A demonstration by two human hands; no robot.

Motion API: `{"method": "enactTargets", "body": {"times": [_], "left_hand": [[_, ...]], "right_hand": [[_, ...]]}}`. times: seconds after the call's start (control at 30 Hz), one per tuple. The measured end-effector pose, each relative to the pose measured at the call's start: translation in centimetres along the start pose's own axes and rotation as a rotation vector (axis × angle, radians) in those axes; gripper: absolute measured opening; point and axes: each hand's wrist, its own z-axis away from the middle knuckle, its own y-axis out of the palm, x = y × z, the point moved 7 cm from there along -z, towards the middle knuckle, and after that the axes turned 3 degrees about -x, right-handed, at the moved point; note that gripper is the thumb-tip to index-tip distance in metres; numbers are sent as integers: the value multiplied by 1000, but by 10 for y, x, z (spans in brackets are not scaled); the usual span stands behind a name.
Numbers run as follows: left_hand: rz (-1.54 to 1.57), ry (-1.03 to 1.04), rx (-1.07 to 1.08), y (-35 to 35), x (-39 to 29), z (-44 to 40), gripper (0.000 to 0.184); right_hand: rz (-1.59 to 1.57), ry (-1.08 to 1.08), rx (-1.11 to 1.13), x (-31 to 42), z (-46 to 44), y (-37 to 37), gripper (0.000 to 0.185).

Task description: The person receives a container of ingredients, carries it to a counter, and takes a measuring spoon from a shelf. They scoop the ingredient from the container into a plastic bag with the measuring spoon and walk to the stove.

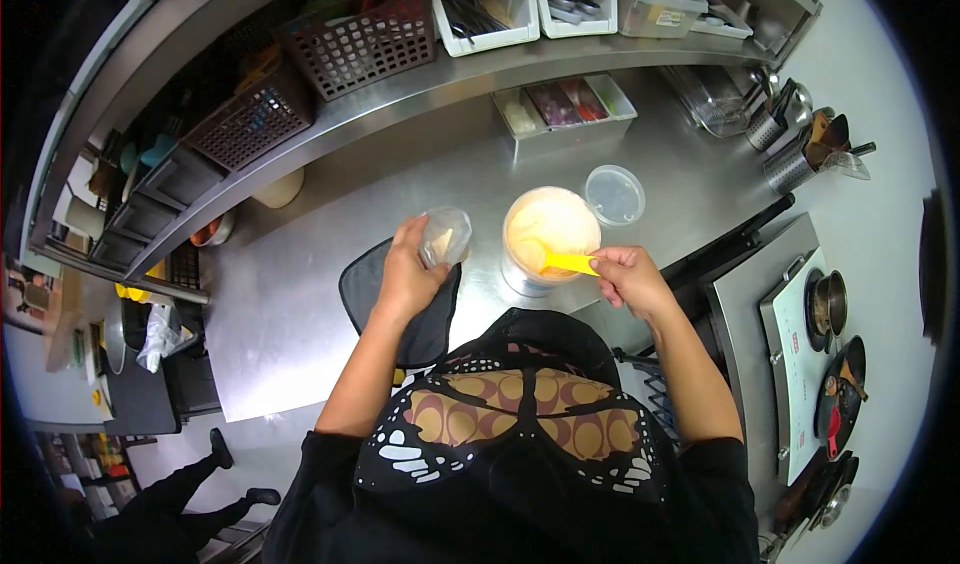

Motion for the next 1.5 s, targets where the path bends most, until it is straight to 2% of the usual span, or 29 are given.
{"method": "enactTargets", "body": {"times": [0.07,0.17,0.37,0.53,0.77,0.87,1.1,1.3,1.4,1.47,1.5], "left_hand": [[-11,13,2,0,-2,-1,69],[64,-76,29,-4,-7,0,65],[29,-23,37,-5,3,-5,57],[22,-27,71,-3,2,-9,56],[-23,26,99,-6,-2,-14,58],[35,-20,126,-4,5,-16,57],[17,8,25,-9,5,-18,57],[-76,88,-27,-10,4,-16,62],[-110,122,-61,-11,3,-15,63],[-181,207,-125,-11,3,-14,64],[-152,179,-119,-11,4,-13,64]], "right_hand": [[-87,5,-9,-6,0,-3,17],[-189,15,-19,-12,3,-8,17],[-330,30,-78,-21,5,-23,17],[-424,37,-87,-28,5,-27,18],[-441,-19,-78,-19,4,-34,18],[-434,-47,-54,-1,7,-30,19],[-416,-61,73,36,-3,12,18],[-223,-52,144,59,-18,60,18],[-14,-105,120,76,-24,86,18],[218,-199,130,86,-30,113,17],[336,-246,135,87,-33,126,17]]}}
